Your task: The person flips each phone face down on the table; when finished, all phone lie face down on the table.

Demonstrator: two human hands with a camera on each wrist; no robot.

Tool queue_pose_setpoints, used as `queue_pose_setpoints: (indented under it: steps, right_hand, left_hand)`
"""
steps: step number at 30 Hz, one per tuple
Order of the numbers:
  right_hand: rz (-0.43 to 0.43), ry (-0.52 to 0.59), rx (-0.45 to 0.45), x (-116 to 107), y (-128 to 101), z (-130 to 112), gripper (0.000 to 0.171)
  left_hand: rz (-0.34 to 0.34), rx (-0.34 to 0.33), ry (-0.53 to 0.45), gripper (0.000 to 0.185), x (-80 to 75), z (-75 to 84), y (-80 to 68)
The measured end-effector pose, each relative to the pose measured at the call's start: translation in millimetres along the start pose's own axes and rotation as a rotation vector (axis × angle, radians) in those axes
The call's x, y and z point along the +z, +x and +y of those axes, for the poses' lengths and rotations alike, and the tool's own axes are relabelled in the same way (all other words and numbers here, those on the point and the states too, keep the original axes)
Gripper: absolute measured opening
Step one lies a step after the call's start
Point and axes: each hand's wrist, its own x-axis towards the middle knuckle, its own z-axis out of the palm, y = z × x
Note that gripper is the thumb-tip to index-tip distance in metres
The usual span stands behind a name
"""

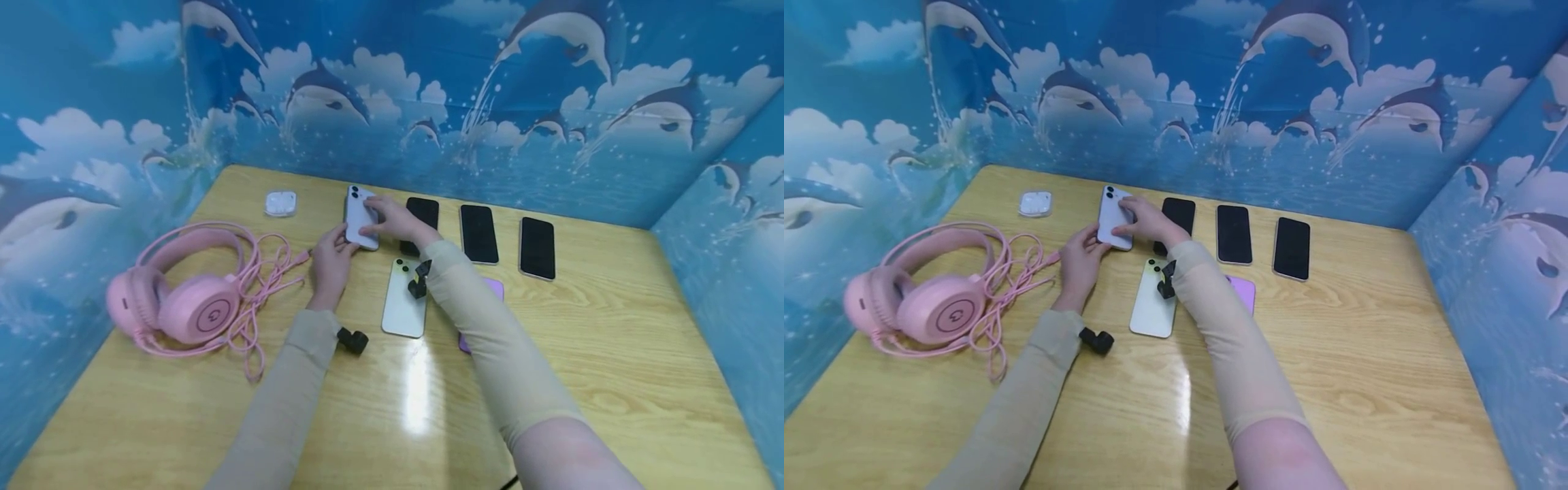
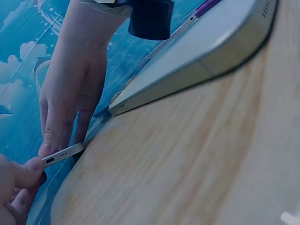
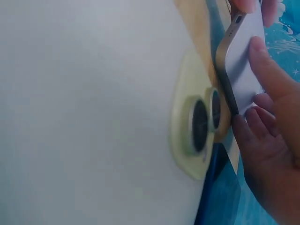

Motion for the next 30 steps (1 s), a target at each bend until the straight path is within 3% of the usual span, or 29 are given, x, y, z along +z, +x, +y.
queue_pose_setpoints:
  steps: [10,13,20,26,30]
  right_hand:
    - [-0.029,-0.108,0.007,2.7,-1.3,-6.4,0.078]
    - [-0.022,-0.135,0.027,4.4,-1.1,-7.5,0.077]
    - [-0.018,-0.151,0.022,2.0,-2.7,-11.9,0.076]
    - [-0.079,-0.126,-0.070,-16.0,-11.5,-5.5,0.073]
    - [-0.068,-0.153,-0.034,-32.6,-27.7,13.3,0.072]
  left_hand:
    - [0.094,-0.071,-0.040,0.041,-3.0,-2.1,0.6]
    - [0.114,-0.069,-0.058,0.039,-2.4,-1.8,1.2]
    - [0.167,-0.035,0.017,0.036,-4.5,-1.5,2.6]
    - [0.119,0.029,-0.048,0.033,-5.1,-0.9,3.6]
    - [0.047,0.076,-0.093,0.032,-0.7,-1.9,-0.5]
